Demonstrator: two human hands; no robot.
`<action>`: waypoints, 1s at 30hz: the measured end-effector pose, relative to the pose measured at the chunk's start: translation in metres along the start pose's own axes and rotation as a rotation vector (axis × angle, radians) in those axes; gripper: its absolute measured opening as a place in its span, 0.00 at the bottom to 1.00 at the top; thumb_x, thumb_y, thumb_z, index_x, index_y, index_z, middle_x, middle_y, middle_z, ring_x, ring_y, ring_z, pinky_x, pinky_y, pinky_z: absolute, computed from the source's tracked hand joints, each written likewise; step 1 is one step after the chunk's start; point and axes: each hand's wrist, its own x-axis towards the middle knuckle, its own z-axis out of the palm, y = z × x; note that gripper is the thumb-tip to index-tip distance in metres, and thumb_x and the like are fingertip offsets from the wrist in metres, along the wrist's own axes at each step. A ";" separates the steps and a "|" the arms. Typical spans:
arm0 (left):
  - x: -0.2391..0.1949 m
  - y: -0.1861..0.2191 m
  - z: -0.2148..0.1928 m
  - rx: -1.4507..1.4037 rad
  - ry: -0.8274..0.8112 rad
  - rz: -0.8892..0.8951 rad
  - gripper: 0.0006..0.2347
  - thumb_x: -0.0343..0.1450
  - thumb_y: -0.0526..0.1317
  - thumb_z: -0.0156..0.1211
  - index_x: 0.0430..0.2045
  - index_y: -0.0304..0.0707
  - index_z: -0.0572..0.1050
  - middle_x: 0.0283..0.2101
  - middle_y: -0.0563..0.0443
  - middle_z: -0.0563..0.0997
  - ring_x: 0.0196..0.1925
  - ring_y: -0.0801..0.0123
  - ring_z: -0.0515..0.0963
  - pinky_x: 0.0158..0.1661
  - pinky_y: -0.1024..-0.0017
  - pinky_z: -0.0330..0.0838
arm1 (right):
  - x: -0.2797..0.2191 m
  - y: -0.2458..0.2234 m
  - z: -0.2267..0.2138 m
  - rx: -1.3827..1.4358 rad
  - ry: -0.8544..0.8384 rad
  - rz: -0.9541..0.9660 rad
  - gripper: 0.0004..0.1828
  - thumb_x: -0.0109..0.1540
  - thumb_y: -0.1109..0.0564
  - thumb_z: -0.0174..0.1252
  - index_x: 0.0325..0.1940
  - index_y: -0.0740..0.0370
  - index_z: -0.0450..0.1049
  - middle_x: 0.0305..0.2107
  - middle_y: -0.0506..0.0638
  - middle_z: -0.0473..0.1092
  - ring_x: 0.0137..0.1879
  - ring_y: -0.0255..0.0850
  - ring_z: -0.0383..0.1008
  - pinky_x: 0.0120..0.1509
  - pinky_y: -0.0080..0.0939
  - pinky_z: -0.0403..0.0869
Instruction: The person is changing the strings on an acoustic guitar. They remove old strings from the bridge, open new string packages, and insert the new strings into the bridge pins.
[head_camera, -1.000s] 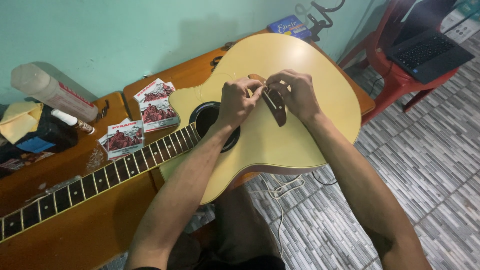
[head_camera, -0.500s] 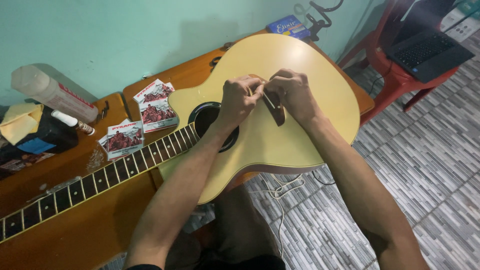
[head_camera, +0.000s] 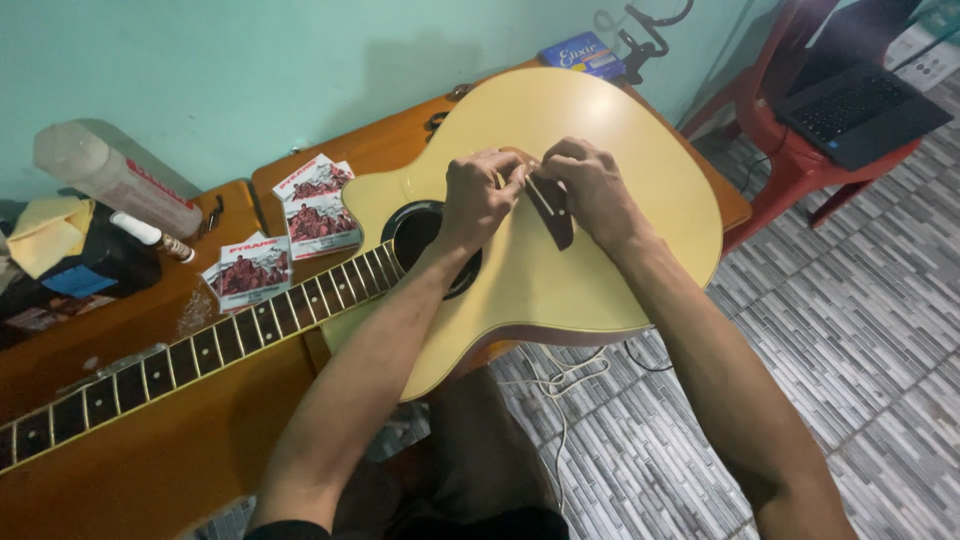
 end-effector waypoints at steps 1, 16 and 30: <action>-0.001 -0.001 0.000 -0.002 -0.002 -0.001 0.07 0.68 0.35 0.62 0.18 0.45 0.78 0.17 0.51 0.76 0.23 0.63 0.80 0.28 0.72 0.75 | 0.000 0.001 0.001 -0.001 0.000 0.003 0.15 0.51 0.76 0.55 0.36 0.65 0.80 0.37 0.60 0.74 0.48 0.56 0.75 0.50 0.53 0.76; -0.003 -0.009 0.004 0.003 0.046 -0.028 0.06 0.68 0.37 0.62 0.19 0.49 0.79 0.18 0.55 0.77 0.20 0.70 0.78 0.26 0.74 0.74 | -0.001 0.001 -0.009 -0.092 -0.033 0.008 0.14 0.56 0.73 0.63 0.40 0.59 0.81 0.42 0.54 0.74 0.48 0.53 0.78 0.44 0.48 0.80; -0.009 -0.027 0.008 -0.048 0.027 -0.040 0.07 0.68 0.37 0.62 0.18 0.44 0.76 0.19 0.47 0.78 0.27 0.56 0.82 0.31 0.66 0.76 | 0.104 0.004 -0.014 -0.576 -0.783 0.663 0.17 0.53 0.50 0.71 0.47 0.43 0.83 0.41 0.45 0.81 0.51 0.48 0.81 0.54 0.49 0.80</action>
